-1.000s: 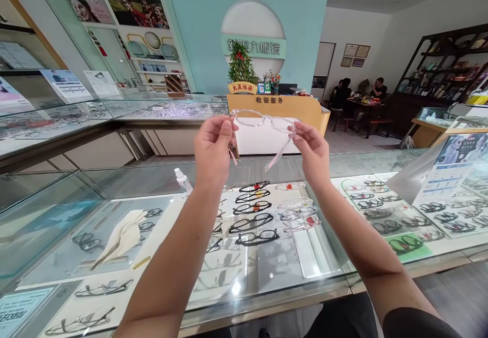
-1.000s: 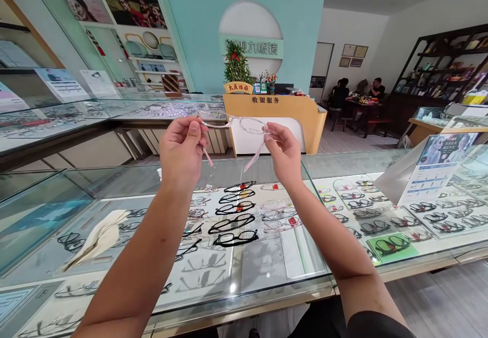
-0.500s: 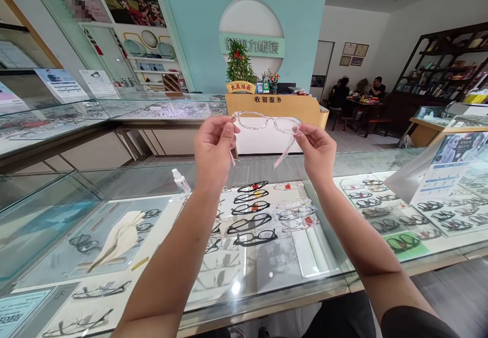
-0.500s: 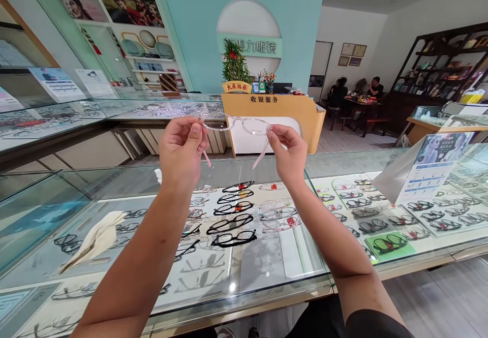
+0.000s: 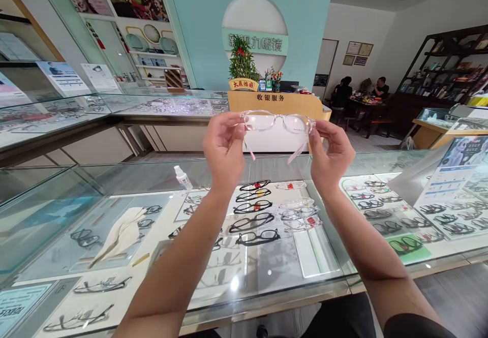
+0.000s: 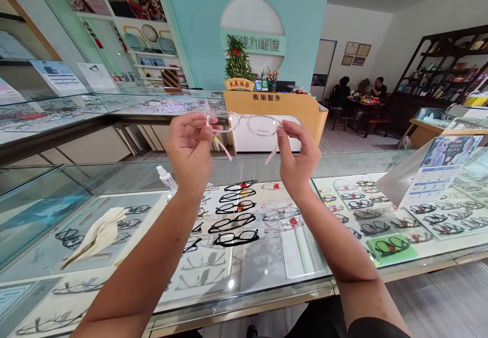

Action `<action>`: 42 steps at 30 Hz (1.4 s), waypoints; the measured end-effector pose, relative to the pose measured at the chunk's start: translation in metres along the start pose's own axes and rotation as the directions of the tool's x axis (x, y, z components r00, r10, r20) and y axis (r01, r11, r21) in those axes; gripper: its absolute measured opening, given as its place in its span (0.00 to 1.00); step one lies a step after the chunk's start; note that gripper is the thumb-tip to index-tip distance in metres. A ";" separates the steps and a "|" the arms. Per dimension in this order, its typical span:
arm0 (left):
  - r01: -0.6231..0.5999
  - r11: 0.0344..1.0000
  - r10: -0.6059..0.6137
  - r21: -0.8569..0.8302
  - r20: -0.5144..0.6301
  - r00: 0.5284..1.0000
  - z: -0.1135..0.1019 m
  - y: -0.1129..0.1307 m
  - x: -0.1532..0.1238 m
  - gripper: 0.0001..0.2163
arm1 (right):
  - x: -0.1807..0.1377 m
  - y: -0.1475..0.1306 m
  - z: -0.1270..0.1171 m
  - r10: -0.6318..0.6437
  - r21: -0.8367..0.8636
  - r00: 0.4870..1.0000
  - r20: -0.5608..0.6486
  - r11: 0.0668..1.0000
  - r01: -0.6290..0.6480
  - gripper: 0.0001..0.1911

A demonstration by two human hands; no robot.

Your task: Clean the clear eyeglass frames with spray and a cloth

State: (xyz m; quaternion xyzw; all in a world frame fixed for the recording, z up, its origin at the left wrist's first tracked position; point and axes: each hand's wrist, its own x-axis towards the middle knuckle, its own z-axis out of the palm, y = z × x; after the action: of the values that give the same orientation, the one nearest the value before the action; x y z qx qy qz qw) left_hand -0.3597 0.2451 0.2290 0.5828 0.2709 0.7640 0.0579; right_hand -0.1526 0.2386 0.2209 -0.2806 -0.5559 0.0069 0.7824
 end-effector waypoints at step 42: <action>-0.059 0.957 0.062 0.283 -0.001 0.998 0.001 0.024 -0.013 0.24 | -0.005 -0.009 0.002 -0.018 -0.122 0.991 0.134 0.992 0.034 0.17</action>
State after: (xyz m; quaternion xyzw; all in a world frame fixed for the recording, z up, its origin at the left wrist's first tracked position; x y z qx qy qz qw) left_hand -0.3488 0.2200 0.2299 0.5894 0.3595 0.7216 -0.0506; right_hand -0.1586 0.2306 0.2212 -0.3204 -0.6096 -0.0193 0.7248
